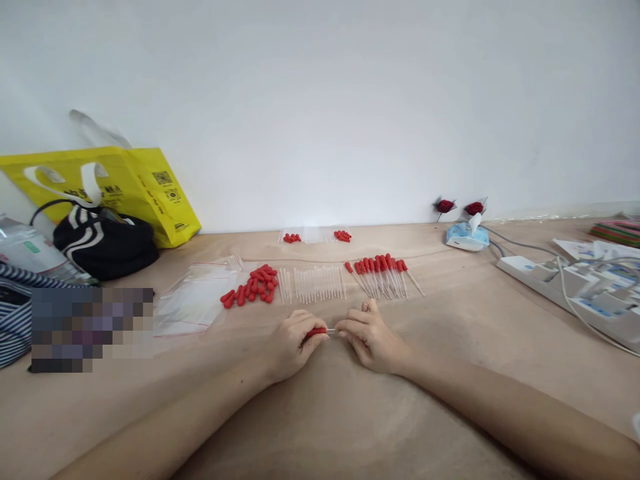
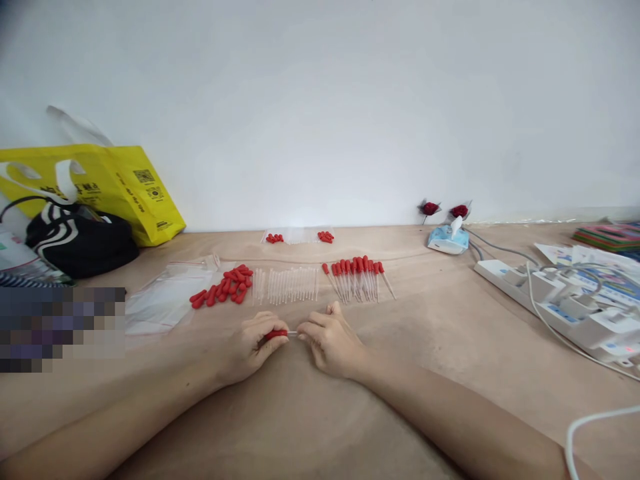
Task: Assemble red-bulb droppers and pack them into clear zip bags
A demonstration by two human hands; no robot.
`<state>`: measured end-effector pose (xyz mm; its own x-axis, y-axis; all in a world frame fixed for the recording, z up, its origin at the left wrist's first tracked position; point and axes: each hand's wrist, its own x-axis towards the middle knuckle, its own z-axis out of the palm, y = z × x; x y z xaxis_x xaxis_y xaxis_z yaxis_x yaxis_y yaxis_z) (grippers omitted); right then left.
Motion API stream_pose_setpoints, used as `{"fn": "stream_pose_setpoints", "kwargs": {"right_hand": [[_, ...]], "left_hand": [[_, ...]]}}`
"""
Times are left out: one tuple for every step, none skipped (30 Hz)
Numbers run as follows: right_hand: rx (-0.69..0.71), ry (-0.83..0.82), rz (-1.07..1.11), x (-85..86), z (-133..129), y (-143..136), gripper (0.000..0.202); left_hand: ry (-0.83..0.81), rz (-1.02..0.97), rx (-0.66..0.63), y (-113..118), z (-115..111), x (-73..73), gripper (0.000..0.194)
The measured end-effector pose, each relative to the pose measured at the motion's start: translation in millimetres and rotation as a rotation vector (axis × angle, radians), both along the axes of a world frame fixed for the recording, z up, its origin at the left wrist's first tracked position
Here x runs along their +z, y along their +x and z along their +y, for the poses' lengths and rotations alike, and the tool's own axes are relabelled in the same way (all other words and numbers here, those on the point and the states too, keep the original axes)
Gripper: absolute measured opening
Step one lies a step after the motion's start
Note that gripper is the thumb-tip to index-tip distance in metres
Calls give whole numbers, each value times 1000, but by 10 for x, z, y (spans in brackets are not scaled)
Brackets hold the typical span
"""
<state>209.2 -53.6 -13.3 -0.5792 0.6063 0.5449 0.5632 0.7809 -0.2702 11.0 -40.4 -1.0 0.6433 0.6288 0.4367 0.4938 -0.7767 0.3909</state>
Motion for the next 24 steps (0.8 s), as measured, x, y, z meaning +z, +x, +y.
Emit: {"fn": "stream_pose_setpoints", "kwargs": {"right_hand": [[12, -1, -8, -5, 4, -3, 22], [22, -3, -16, -13, 9, -7, 22], [30, -4, -24, -22, 15, -12, 22], [36, -5, -31, -31, 21, -17, 21], [39, -6, -36, -38, 27, -21, 21], [40, -6, -38, -42, 32, -23, 21], [39, -4, -38, -40, 38, -21, 22], [37, 0, -36, -31, 44, -13, 22], [32, 6, -32, -17, 50, -1, 22], [21, 15, -27, 1, 56, 15, 22], [5, 29, -25, 23, 61, 35, 21], [-15, 46, -29, 44, 64, 54, 20], [-35, 63, -40, 64, 65, 72, 20], [-53, 80, -59, 79, 64, 84, 19], [-68, 93, -85, 90, 60, 90, 19], [-81, 102, -115, 97, 54, 89, 19], [-93, 106, -146, 100, 48, 83, 19], [-107, 104, -177, 101, 44, 74, 20], [-125, 97, -203, 102, 45, 65, 20], [-153, 83, -221, 106, 55, 61, 20], [-193, 62, -226, 113, 77, 63, 19], [-251, 34, -214, 125, 114, 73, 19], [-327, -1, -191, 140, 164, 90, 18], [-420, -41, -161, 159, 228, 112, 18]], "left_hand": [[12, -5, -21, 2, 1, -6, 14], [25, -15, -37, 7, 2, -12, 14], [35, -25, -50, 13, 2, -16, 14], [44, -31, -58, 20, 2, -18, 14], [50, -34, -63, 26, 1, -17, 14], [53, -33, -67, 31, 2, -15, 14], [55, -33, -66, 34, 3, -10, 14], [57, -36, -62, 33, 6, -4, 13], [57, -39, -55, 29, 11, 4, 13], [57, -42, -46, 21, 18, 12, 13], [57, -45, -35, 11, 27, 21, 12], [58, -45, -18, -1, 36, 29, 12], [58, -40, -2, -12, 43, 36, 12], [58, -33, 12, -22, 50, 42, 12], [57, -26, 23, -31, 54, 47, 11], [55, -20, 31, -38, 56, 50, 12], [53, -13, 38, -44, 57, 51, 12], [55, -11, 52, -52, 57, 51, 12], [63, -13, 78, -63, 60, 50, 12], [74, -20, 119, -80, 66, 47, 13], [86, -30, 173, -104, 76, 44, 18], [95, -43, 233, -134, 91, 40, 25], [95, -54, 290, -169, 110, 34, 31], [83, -58, 333, -207, 132, 28, 34]]}}
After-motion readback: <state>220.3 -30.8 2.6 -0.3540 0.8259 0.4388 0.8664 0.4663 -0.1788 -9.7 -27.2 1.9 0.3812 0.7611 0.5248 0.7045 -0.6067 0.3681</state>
